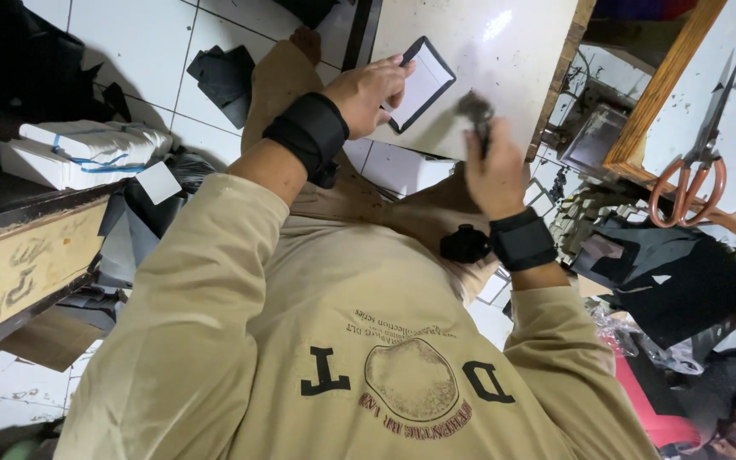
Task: The person assembles leather pieces to form a small wallet and uses a hammer to secure the edges.
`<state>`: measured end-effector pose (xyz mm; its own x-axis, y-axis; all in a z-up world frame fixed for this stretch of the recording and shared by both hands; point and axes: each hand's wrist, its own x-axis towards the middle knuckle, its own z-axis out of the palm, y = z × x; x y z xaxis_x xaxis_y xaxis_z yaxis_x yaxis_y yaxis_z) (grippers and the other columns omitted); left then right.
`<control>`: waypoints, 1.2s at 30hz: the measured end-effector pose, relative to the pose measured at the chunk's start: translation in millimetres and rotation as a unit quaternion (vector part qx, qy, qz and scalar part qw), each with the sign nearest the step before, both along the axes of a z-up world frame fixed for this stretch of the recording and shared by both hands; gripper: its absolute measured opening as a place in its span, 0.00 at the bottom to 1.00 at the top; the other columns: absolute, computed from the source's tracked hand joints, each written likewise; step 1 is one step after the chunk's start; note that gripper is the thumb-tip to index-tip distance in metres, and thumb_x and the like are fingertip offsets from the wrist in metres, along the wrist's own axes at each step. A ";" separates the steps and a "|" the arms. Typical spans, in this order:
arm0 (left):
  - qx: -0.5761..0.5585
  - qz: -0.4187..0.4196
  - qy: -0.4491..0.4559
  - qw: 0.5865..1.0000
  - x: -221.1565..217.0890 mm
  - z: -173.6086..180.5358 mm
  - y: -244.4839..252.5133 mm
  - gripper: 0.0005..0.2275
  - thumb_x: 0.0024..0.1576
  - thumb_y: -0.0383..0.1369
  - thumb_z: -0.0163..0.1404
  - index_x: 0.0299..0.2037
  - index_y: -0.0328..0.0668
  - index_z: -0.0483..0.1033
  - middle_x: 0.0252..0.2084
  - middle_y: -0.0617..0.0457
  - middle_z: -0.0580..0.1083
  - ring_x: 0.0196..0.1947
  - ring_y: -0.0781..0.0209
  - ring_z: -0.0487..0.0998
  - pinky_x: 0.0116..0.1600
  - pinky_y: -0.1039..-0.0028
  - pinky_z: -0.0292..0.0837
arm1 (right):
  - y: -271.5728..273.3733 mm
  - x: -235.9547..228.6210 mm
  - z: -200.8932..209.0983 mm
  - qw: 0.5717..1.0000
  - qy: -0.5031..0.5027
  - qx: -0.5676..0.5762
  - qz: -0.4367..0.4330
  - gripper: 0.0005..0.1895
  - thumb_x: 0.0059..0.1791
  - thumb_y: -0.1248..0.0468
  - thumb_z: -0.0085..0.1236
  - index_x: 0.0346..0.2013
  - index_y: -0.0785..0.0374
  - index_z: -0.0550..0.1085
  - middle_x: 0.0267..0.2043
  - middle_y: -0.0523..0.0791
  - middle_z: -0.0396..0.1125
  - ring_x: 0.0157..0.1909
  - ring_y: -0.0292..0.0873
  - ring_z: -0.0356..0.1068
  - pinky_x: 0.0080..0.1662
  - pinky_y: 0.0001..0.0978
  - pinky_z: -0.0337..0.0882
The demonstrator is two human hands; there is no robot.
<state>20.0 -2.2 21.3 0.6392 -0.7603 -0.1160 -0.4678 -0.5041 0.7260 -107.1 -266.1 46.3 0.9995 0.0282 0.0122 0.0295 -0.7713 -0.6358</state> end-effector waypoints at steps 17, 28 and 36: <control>-0.031 -0.003 -0.022 0.999 1.4 -8.1 5.3 0.11 0.53 0.21 0.60 0.36 0.39 0.67 0.74 0.44 0.60 0.76 0.49 0.53 0.72 0.64 0.59 | 58.3 15.4 21.6 0.974 0.000 -0.119 0.190 0.13 0.55 0.62 0.56 0.43 0.69 0.65 0.26 0.55 0.68 0.29 0.59 0.71 0.31 0.48 0.69; 0.033 -0.094 -0.173 0.980 -32.3 21.1 25.2 0.26 0.43 0.27 0.62 0.53 0.30 0.71 0.68 0.39 0.64 0.69 0.36 0.60 0.68 0.56 0.58 | 3.5 23.2 37.1 0.998 -0.010 0.043 0.044 0.12 0.56 0.64 0.55 0.46 0.68 0.64 0.27 0.57 0.67 0.28 0.59 0.70 0.31 0.47 0.67; -0.013 0.051 -0.021 0.998 -4.4 107.3 7.5 0.02 0.66 0.27 0.46 0.44 0.39 0.72 0.39 0.46 0.73 0.38 0.47 0.76 0.45 0.59 0.72 | -29.6 22.5 23.1 0.997 0.011 0.055 -0.048 0.11 0.57 0.64 0.54 0.41 0.68 0.63 0.27 0.57 0.66 0.29 0.59 0.69 0.33 0.46 0.66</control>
<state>15.6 5.3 128.6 0.7169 -0.6938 -0.0677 -0.4462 -0.5314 0.7201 -84.6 -295.7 69.4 0.9976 -0.0678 -0.0128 -0.0565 -0.6957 -0.7161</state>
